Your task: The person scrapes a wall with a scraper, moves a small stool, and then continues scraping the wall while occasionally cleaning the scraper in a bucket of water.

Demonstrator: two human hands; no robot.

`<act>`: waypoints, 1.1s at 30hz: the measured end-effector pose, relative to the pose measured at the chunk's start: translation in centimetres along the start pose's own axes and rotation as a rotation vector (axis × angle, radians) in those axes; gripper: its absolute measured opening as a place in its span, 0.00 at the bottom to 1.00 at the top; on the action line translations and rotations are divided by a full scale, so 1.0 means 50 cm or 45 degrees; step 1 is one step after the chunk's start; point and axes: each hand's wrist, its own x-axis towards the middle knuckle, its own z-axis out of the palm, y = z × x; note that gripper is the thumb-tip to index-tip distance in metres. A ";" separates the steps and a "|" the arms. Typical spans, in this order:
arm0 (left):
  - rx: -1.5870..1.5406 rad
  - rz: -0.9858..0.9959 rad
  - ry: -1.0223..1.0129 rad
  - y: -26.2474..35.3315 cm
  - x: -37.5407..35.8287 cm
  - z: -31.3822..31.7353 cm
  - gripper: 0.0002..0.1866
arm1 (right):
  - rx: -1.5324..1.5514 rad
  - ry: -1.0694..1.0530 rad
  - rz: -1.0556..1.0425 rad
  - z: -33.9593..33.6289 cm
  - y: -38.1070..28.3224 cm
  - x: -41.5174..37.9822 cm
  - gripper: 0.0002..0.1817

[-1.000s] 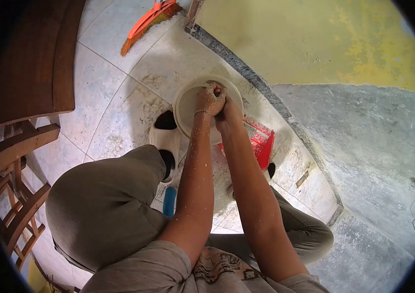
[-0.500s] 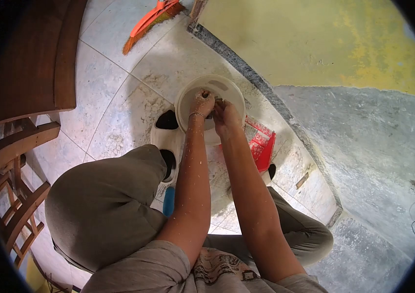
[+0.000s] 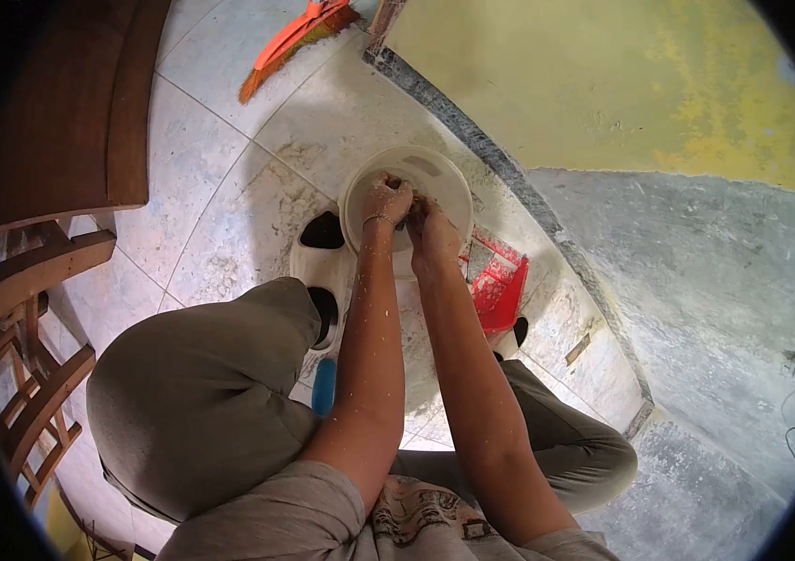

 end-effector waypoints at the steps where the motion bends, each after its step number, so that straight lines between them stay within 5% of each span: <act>1: 0.033 0.082 0.077 0.000 -0.005 -0.001 0.26 | -0.010 0.012 0.023 0.007 -0.011 -0.015 0.15; 14: -0.360 0.128 0.048 0.071 -0.071 -0.020 0.20 | -0.069 0.124 0.120 0.011 -0.052 -0.049 0.15; 19: -0.165 0.619 0.175 0.054 -0.060 0.030 0.16 | 0.108 0.133 -0.006 0.001 -0.017 0.032 0.15; 26: 0.029 0.682 0.455 0.048 -0.039 0.028 0.16 | -0.056 0.054 -0.039 -0.027 -0.055 -0.068 0.12; 28: -0.528 0.306 0.039 0.040 -0.041 0.033 0.17 | -0.088 0.116 0.018 -0.019 -0.054 -0.035 0.12; 30: -0.383 0.471 -0.011 0.047 -0.064 0.014 0.16 | -0.103 0.189 0.070 -0.011 -0.040 0.014 0.12; 33: -0.174 0.687 0.082 0.057 -0.045 0.013 0.16 | 0.366 -0.061 0.112 0.019 -0.042 0.045 0.13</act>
